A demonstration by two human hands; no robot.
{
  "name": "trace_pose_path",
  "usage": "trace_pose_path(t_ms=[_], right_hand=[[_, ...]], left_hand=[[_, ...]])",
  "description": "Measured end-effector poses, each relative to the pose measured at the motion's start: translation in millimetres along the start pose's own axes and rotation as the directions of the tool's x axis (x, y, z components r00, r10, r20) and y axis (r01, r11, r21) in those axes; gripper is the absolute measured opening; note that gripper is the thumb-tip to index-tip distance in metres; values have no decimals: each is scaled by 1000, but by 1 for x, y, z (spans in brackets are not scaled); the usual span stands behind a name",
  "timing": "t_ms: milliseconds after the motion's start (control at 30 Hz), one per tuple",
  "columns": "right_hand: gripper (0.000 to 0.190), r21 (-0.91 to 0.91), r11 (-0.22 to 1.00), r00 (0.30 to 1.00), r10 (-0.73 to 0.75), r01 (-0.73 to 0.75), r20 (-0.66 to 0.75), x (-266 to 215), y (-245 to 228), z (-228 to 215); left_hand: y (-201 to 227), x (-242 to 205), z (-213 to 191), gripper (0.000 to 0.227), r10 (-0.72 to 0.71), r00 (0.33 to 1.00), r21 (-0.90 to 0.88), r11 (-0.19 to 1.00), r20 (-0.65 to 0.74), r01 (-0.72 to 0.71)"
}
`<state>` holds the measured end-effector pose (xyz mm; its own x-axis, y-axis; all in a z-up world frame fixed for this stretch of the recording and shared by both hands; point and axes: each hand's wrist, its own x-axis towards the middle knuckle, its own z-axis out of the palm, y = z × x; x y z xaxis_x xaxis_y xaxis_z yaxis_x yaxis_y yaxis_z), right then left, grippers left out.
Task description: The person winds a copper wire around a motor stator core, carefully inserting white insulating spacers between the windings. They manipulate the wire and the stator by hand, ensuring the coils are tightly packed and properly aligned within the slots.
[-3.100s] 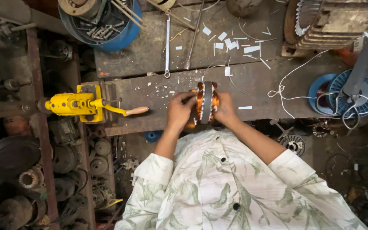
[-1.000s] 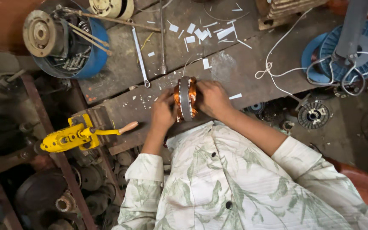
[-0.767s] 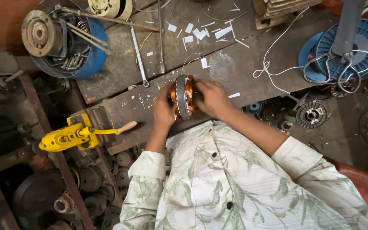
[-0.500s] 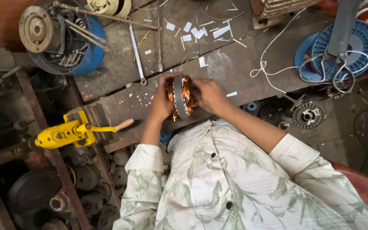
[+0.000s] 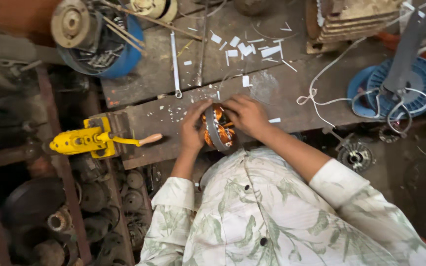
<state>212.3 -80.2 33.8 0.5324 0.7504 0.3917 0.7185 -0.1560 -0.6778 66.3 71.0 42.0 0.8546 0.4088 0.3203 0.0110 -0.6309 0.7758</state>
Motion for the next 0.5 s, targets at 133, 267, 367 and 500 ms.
trace_pose_path(t_ms=[133,267,367,500], right_hand=[[32,-27,996,996,81,-80,39,-24,-1,-23],[27,-34,993,963,121,-116,240,-39,-6,-17],[37,-9,954,897,284,-299,339,-39,1,-14],[29,81,985,955,123,-150,269,-37,11,-12]], left_hand=[[19,0,-6,59,-39,998,42,998,-41,41],[25,-25,4,43,-296,922,-31,954,-247,298],[11,-51,3,31,-246,967,120,960,-61,252],[-2,-62,4,41,-311,930,231,936,194,265]])
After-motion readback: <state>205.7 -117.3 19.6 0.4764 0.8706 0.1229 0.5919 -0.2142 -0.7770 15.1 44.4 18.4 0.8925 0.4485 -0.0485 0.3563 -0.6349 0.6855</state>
